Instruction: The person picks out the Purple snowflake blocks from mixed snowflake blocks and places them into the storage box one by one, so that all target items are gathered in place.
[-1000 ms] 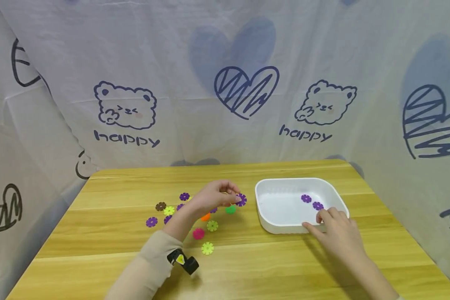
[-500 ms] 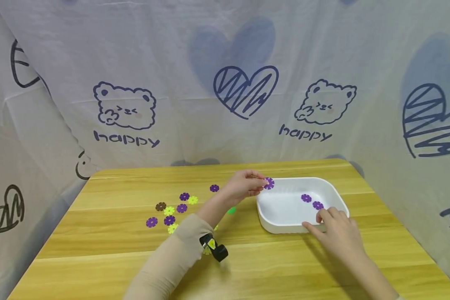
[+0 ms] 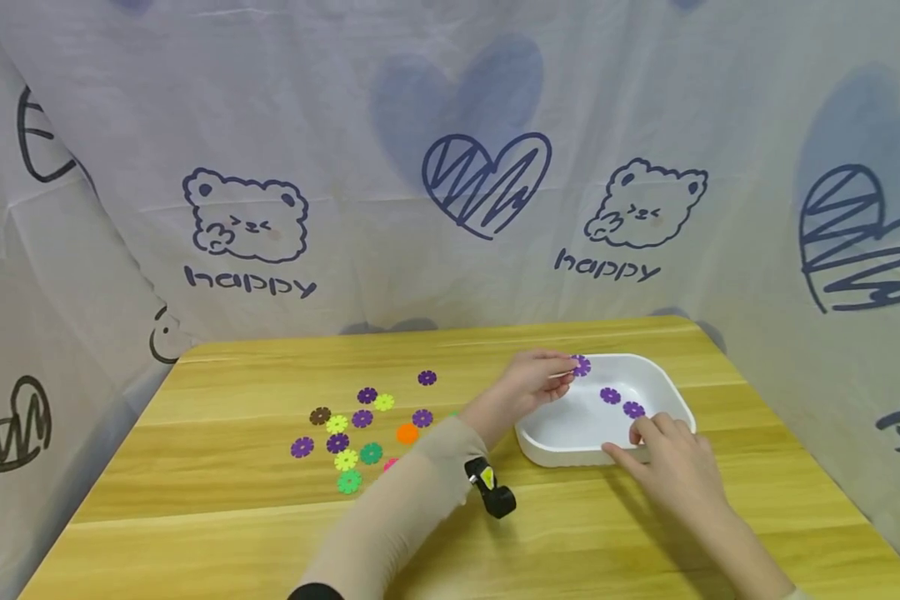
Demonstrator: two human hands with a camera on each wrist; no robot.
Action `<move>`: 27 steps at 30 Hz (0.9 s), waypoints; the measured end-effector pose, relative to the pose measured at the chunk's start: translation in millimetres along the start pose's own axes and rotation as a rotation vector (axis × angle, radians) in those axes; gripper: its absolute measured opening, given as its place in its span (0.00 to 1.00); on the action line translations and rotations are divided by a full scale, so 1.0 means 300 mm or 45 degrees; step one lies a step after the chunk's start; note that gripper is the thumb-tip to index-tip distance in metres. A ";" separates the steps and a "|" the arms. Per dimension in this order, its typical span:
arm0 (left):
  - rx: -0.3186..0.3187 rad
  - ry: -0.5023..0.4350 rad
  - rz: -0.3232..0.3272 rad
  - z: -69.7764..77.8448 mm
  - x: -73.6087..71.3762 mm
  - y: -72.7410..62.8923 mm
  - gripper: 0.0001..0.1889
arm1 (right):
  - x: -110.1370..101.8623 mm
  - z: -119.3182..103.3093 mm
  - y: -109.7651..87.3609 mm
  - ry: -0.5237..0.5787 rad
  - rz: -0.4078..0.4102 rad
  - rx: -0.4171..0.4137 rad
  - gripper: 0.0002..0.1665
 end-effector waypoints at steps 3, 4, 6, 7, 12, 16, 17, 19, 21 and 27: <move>-0.022 -0.058 0.024 -0.010 0.028 0.017 0.08 | 0.001 -0.001 0.001 0.002 0.008 -0.003 0.23; -0.024 -0.068 0.035 -0.014 0.036 0.024 0.07 | 0.002 -0.001 0.000 0.003 0.008 -0.001 0.23; -0.033 -0.069 0.069 -0.024 0.051 0.039 0.06 | 0.002 -0.001 0.000 0.007 0.010 0.002 0.23; -0.036 -0.074 0.089 -0.030 0.057 0.046 0.07 | 0.003 0.000 0.000 0.008 0.011 0.004 0.23; -0.055 -0.088 0.210 -0.058 0.076 0.069 0.10 | 0.003 0.002 -0.001 0.012 0.007 0.005 0.23; -0.059 -0.042 0.323 -0.081 0.079 0.084 0.09 | 0.005 0.003 -0.002 0.012 -0.001 0.003 0.24; -0.058 -0.030 0.351 -0.086 0.079 0.088 0.08 | 0.006 0.003 -0.002 0.012 -0.003 0.003 0.24; -0.059 0.004 0.409 -0.094 0.077 0.095 0.06 | 0.007 0.002 -0.002 0.010 -0.003 0.001 0.24; -0.070 0.020 0.456 -0.101 0.073 0.102 0.06 | 0.007 0.002 -0.003 0.012 -0.007 0.000 0.24; -0.123 0.139 0.585 -0.109 0.063 0.119 0.07 | 0.000 0.000 -0.003 0.029 -0.010 0.009 0.24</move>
Point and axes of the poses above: each hand's wrist, its own y-axis towards the middle knuckle, its own x-axis out of the palm, z = x × y, the point moved 5 cm from there along y, towards the middle knuckle, and after that the axes turned 12 degrees about -x, right-handed, at the moved point
